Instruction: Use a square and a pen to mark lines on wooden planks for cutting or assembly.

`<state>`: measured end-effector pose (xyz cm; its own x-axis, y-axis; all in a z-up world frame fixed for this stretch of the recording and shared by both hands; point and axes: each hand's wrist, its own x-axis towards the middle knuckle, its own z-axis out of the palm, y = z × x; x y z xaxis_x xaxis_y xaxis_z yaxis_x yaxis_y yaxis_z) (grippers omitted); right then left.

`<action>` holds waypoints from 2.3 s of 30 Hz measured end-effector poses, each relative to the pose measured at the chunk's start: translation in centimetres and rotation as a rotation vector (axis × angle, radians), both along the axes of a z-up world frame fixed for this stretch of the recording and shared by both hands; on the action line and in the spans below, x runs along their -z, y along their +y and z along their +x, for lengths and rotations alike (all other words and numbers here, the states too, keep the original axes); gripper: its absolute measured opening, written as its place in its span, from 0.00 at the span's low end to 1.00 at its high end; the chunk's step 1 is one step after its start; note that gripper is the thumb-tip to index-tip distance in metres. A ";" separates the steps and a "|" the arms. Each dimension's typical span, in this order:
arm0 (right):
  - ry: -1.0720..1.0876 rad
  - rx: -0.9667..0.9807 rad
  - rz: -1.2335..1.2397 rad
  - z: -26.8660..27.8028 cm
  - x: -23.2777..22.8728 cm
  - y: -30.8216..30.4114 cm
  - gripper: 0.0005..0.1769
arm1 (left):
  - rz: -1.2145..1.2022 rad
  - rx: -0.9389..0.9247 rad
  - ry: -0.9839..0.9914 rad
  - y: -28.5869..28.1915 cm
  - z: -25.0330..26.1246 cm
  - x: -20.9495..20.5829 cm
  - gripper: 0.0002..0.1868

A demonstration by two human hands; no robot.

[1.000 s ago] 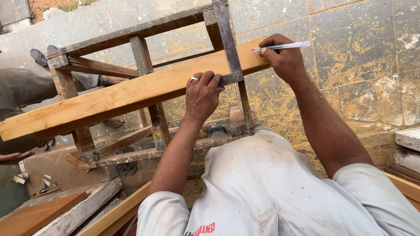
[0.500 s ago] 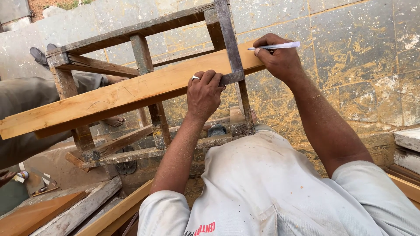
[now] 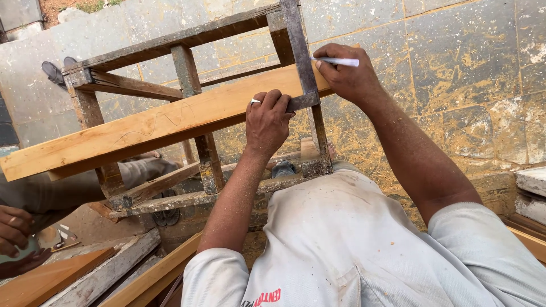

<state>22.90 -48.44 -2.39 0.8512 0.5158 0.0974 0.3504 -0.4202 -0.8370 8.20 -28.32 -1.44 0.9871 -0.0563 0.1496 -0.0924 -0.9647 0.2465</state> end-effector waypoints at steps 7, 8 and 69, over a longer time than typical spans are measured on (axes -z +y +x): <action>0.163 -0.051 -0.078 -0.5 -0.8 -1.6 0.09 | -0.012 -0.021 0.080 -0.1 0.1 0.2 0.22; 0.144 -0.026 -0.029 -0.2 -0.7 -1.1 0.10 | -0.006 -0.014 0.046 -0.1 0.1 0.1 0.23; 0.188 0.124 0.149 1.9 3.1 -8.2 0.07 | -0.006 0.069 0.027 -4.6 3.2 1.4 0.23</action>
